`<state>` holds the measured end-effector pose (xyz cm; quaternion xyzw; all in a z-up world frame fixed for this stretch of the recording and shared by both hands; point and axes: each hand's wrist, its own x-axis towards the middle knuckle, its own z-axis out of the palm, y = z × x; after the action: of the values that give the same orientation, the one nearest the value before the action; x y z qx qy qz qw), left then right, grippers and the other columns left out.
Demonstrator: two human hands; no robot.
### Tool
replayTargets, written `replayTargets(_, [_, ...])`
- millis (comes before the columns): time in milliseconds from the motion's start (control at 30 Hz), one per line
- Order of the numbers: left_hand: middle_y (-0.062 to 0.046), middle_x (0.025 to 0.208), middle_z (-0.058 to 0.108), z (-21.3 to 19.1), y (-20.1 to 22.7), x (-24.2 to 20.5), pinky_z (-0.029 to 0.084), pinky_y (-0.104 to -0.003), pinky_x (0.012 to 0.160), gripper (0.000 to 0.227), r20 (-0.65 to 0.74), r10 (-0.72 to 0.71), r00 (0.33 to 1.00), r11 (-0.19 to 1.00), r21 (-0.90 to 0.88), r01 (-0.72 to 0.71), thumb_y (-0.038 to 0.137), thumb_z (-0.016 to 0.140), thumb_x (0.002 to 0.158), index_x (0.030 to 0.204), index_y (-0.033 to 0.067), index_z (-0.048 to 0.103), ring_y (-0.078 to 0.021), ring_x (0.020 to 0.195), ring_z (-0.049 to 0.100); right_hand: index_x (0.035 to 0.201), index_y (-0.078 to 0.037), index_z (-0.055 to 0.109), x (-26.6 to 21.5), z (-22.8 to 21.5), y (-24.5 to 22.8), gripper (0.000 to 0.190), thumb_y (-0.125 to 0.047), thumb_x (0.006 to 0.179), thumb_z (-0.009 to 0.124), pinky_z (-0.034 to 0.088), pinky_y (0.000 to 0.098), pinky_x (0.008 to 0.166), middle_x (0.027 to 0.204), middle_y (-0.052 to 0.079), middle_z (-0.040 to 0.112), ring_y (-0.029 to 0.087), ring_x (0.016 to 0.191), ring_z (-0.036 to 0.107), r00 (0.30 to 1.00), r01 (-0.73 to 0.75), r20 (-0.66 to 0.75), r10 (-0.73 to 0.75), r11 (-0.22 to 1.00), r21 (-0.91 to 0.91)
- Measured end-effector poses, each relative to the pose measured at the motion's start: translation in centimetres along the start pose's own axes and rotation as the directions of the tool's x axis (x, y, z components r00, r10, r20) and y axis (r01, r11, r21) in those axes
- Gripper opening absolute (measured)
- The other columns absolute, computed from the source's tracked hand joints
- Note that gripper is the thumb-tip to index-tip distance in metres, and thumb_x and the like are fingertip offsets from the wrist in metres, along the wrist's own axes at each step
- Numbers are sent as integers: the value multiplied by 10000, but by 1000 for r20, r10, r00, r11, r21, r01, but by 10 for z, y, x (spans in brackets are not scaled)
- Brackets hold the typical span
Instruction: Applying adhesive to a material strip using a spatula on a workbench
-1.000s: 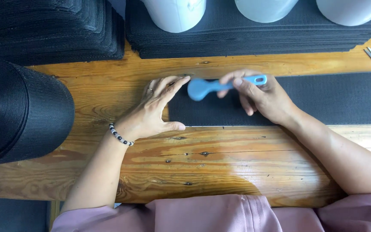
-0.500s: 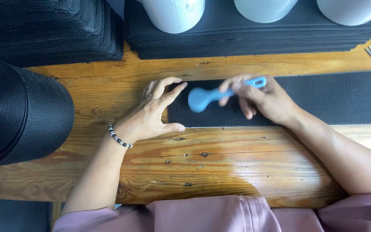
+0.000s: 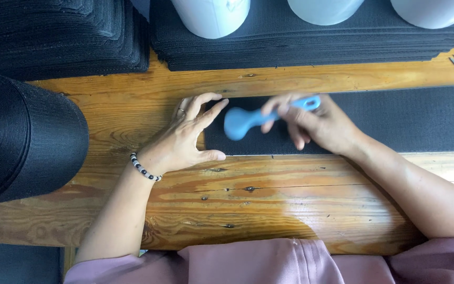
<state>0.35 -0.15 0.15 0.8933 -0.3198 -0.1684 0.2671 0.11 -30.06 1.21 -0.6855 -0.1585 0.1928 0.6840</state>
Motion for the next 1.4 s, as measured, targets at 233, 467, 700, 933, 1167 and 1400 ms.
replayTargets(233, [-265,1490,362,-4,5,1,191,-670,1190,1192,-23,-1,1000,999,-42,0,446,894,780,1646,97,153,-487,1392,337,1149,15,685,7,9,-1,253,-130,1026,518,409,213,389,876,183,779,108,368,550,1000,5,10,-5,1000,-16])
replayTargets(467, [-217,1536,342,0,-2,0,183,-655,1185,1261,-18,3,1000,998,-69,-4,488,889,781,1664,166,48,-477,1422,311,1203,-4,677,3,20,1,285,-182,1038,527,429,206,378,920,165,776,104,380,575,999,-28,-15,28,1000,12])
replayTargets(700, [-236,1590,295,4,-2,0,146,-677,1190,1314,-42,-2,999,995,-105,-3,477,907,771,1663,174,-9,-482,1430,288,1281,26,624,7,25,1,309,-139,1041,522,451,212,391,1037,192,760,119,405,597,1000,-4,-18,4,1000,11])
replayTargets(933, [-211,1560,351,-2,5,-1,162,-680,1185,1282,-45,-1,999,997,-83,-3,472,902,787,1660,170,13,-455,1419,326,1132,8,706,1,24,-4,265,-167,1010,548,437,209,358,904,177,799,109,360,593,992,-72,104,66,996,53])
replayTargets(1167, [-254,1514,389,-13,5,-2,183,-700,1168,1147,-11,-71,997,997,4,71,436,887,781,1640,122,196,-474,1381,375,1187,-13,663,8,-2,3,301,-219,1070,477,407,207,393,923,155,746,105,394,558,994,0,-110,-3,1000,-24])
replayTargets(1400, [-246,1519,356,-16,1,-3,159,-723,1159,1081,9,-106,994,994,21,106,457,855,798,1628,107,257,-479,1409,332,1118,-17,687,6,0,5,252,-185,1044,514,418,213,404,916,174,758,129,426,581,996,10,-93,-8,1000,24])
